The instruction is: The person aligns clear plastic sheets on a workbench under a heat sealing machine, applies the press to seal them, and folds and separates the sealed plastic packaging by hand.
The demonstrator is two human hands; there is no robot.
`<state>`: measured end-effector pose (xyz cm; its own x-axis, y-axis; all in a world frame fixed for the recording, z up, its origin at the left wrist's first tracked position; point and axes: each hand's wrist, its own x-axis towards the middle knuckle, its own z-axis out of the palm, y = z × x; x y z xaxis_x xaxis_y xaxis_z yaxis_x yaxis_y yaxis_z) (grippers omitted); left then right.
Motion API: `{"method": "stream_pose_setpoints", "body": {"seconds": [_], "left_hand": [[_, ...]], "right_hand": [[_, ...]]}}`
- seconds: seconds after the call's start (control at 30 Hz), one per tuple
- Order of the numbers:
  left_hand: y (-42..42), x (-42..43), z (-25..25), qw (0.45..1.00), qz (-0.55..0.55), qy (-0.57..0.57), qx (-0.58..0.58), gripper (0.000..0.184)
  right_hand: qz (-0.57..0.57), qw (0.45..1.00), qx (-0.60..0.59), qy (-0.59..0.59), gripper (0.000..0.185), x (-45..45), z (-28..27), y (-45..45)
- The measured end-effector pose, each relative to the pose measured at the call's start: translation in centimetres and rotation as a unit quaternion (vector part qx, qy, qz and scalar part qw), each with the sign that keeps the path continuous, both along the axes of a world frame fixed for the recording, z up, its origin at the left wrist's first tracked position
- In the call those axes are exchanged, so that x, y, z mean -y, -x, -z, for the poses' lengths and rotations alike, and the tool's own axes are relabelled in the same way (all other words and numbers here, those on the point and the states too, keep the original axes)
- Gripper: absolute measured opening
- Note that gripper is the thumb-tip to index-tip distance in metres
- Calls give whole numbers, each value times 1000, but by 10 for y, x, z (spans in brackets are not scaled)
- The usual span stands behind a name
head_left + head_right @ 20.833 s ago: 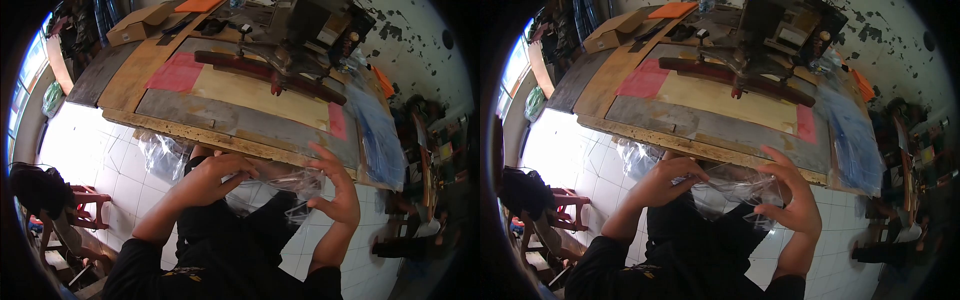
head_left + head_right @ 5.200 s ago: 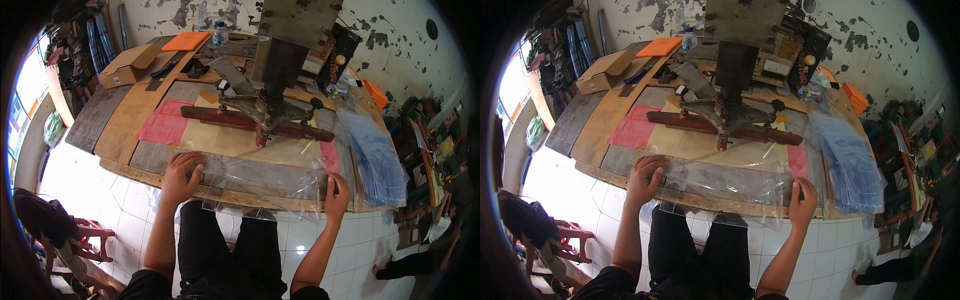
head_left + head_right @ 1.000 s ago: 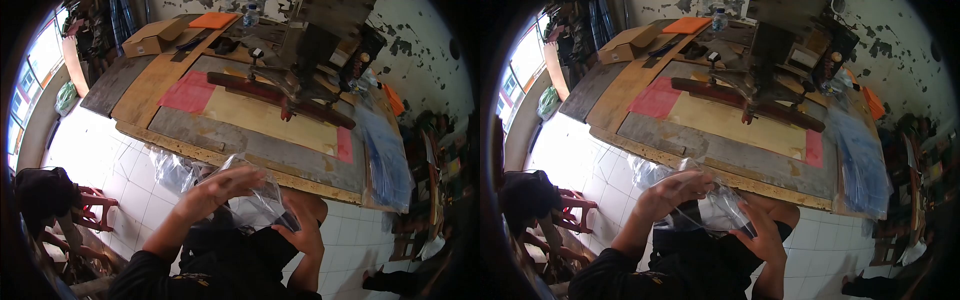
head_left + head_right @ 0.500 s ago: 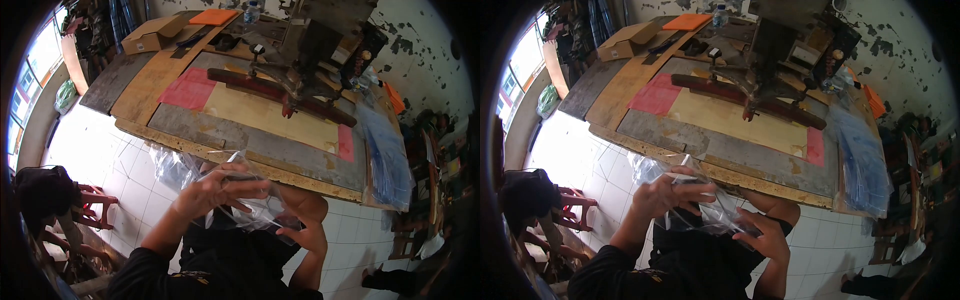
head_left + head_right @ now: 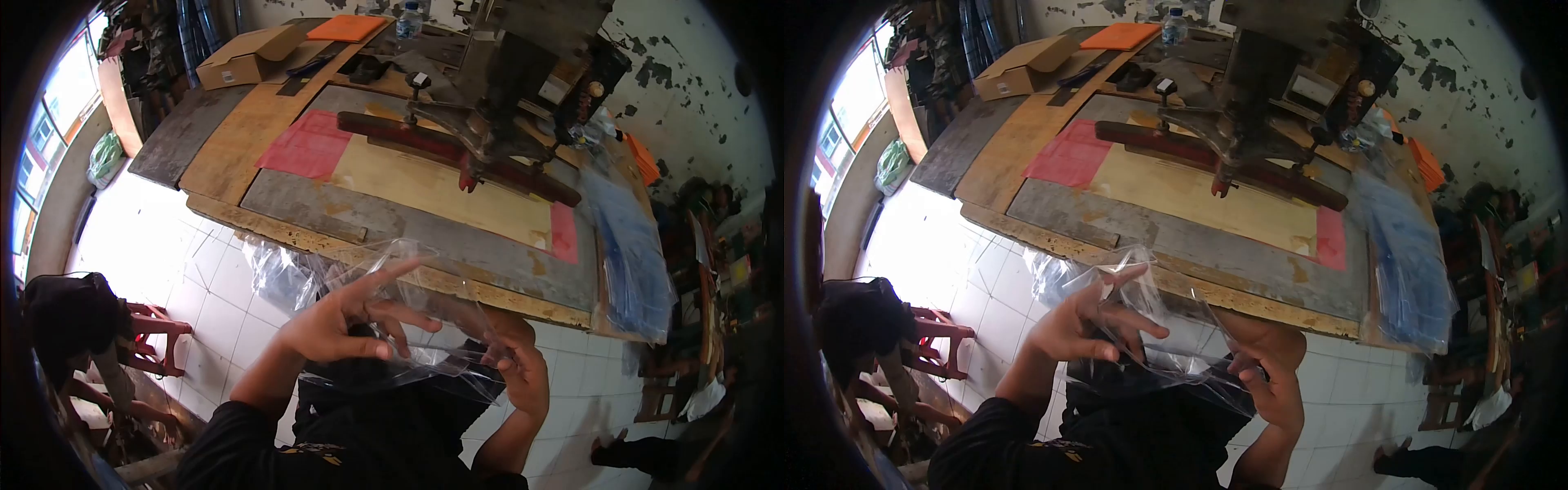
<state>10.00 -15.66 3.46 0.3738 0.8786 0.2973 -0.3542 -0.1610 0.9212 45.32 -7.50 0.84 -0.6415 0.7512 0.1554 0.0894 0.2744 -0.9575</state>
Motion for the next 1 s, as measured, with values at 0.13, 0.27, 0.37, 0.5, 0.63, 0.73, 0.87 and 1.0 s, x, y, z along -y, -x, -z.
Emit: {"method": "stream_pose_setpoints", "body": {"seconds": [0.13,0.27,0.37,0.5,0.63,0.73,0.87,1.0], "left_hand": [[-6,-5,6,997,-3,-53,-49,77],[-10,3,8,993,51,31,101,52],[-7,7,13,980,75,56,178,54],[0,6,18,976,57,87,191,64],[2,-1,7,995,-65,12,71,65],[3,4,-3,996,-72,-1,-58,57],[7,12,-8,984,-77,49,-151,30],[6,11,-6,985,-80,10,-156,22]], "right_hand": [[-43,999,20,-6,52,1,-15,5],[-93,993,69,15,54,2,-17,7],[-103,994,17,20,57,-1,-4,7],[-169,985,-8,39,62,-7,-6,11],[-129,990,-2,61,58,-9,4,2],[-80,991,-20,103,50,-8,1,-5],[-48,994,1,100,43,-6,0,-9],[-23,990,-8,142,45,-1,2,-13]]}}
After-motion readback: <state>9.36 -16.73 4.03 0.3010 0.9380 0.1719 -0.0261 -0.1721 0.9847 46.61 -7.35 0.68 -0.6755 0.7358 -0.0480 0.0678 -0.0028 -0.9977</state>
